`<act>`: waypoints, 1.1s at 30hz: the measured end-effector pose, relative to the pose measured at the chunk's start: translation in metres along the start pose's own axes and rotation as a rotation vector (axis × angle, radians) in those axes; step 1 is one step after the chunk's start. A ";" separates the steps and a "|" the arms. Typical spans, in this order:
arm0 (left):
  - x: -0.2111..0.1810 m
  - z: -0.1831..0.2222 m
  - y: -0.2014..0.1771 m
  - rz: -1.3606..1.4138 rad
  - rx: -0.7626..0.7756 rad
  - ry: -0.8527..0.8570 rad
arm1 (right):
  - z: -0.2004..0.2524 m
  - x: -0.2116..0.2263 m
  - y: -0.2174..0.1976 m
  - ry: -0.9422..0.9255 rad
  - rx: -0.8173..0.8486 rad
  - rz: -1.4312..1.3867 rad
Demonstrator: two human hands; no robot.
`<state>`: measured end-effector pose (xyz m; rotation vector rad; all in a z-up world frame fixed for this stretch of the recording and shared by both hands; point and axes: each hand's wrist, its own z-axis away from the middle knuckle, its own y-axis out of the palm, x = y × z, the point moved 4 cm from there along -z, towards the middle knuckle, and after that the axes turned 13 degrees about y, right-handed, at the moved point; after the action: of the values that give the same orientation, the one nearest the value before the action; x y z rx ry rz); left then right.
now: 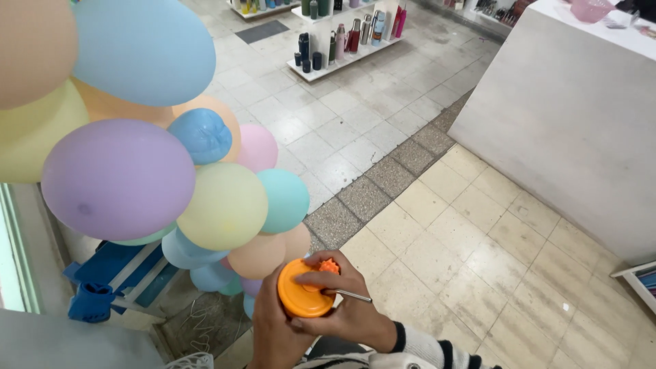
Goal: Assemble a small water bottle by inserting a metal straw and securing the lid.
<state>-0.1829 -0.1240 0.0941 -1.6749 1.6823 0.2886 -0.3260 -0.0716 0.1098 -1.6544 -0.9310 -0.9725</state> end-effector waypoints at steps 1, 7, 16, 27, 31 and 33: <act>-0.003 0.000 0.003 -0.025 0.026 0.025 | 0.002 -0.002 -0.004 -0.009 -0.022 -0.020; 0.028 0.025 0.022 0.274 0.129 -0.191 | -0.007 0.013 -0.006 -0.118 -0.020 -0.039; 0.022 0.013 0.018 0.356 0.120 -0.161 | -0.019 -0.005 0.001 -0.189 -0.036 -0.096; 0.025 -0.002 0.006 0.639 0.281 -0.208 | -0.028 0.014 -0.005 -0.211 0.033 -0.199; 0.033 0.005 0.005 0.796 0.377 -0.368 | -0.037 0.011 -0.005 -0.157 0.149 -0.299; 0.021 -0.003 0.000 0.943 0.388 -0.443 | -0.039 0.012 -0.004 -0.188 0.271 -0.437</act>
<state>-0.1812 -0.1423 0.0829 -0.4066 1.8987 0.6622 -0.3318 -0.1069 0.1302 -1.3538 -1.5250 -0.9322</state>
